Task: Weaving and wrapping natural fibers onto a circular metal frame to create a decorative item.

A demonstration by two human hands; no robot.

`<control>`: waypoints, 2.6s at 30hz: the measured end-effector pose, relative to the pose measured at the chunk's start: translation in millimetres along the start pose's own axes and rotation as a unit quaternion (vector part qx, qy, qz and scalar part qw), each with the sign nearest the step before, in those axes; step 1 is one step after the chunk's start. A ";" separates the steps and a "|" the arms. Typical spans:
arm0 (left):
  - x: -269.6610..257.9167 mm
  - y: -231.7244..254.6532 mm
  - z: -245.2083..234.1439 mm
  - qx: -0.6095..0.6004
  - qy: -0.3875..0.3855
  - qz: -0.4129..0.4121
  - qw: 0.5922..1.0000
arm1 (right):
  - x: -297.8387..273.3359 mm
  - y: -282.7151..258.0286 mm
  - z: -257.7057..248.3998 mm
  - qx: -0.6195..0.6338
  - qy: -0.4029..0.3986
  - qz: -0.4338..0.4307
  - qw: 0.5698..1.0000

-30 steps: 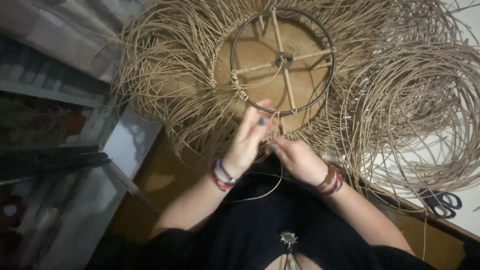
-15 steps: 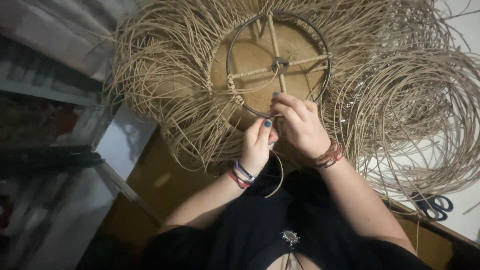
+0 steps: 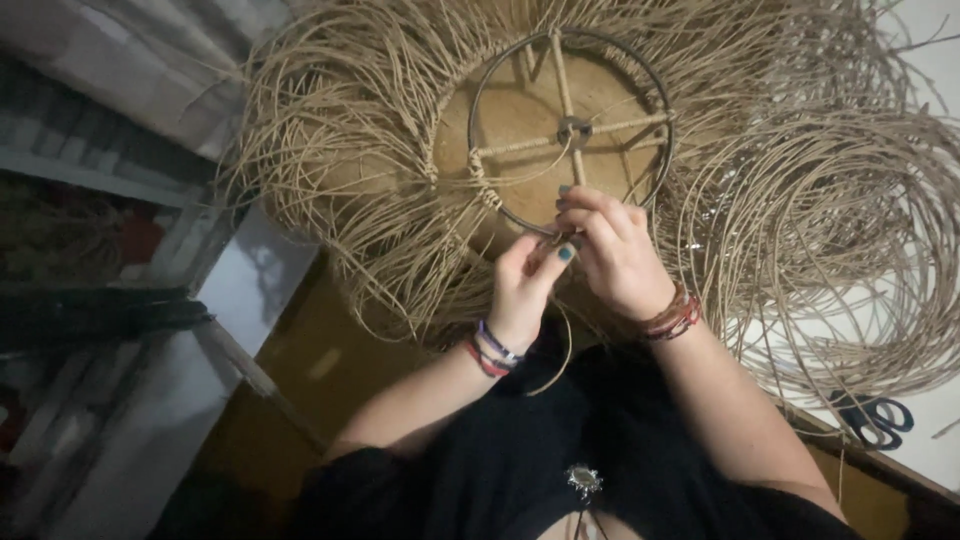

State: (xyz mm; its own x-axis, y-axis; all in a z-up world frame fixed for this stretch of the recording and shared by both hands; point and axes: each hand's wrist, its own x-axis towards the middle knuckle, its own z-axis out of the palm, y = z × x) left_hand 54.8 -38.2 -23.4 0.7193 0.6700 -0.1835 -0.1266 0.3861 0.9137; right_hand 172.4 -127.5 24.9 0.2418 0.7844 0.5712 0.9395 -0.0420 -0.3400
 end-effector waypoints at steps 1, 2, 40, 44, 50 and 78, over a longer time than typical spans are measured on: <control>-1.6 7.3 1.2 0.000 0.002 -0.002 1.000 | -2.0 -0.9 0.3 0.002 -0.002 0.000 1.000; -3.0 14.9 2.2 -0.002 0.040 -0.021 0.999 | -3.8 -1.8 0.7 0.001 -0.005 0.004 1.000; 64.3 74.2 -68.9 0.608 -0.023 0.291 0.738 | 98.1 -18.2 1.8 -0.020 -0.043 0.033 0.998; 104.1 55.4 -88.4 0.567 -0.017 0.395 0.723 | 63.0 -30.1 17.9 -0.072 -0.094 0.098 0.988; 146.2 44.5 -150.3 0.607 -0.129 0.539 0.569 | 65.5 -43.7 26.1 -0.127 -0.051 0.088 0.987; 75.6 -19.0 190.3 0.641 -0.242 0.316 0.656 | -163.6 -35.5 -141.0 -0.062 0.104 0.284 0.951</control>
State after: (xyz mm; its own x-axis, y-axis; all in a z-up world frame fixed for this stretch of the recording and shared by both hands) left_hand 241.6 -115.5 14.4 0.9718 0.0406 0.2322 -0.0478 -0.9306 0.3628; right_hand 133.7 -341.5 48.9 0.7490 0.4745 0.4625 0.6620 -0.5046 -0.5542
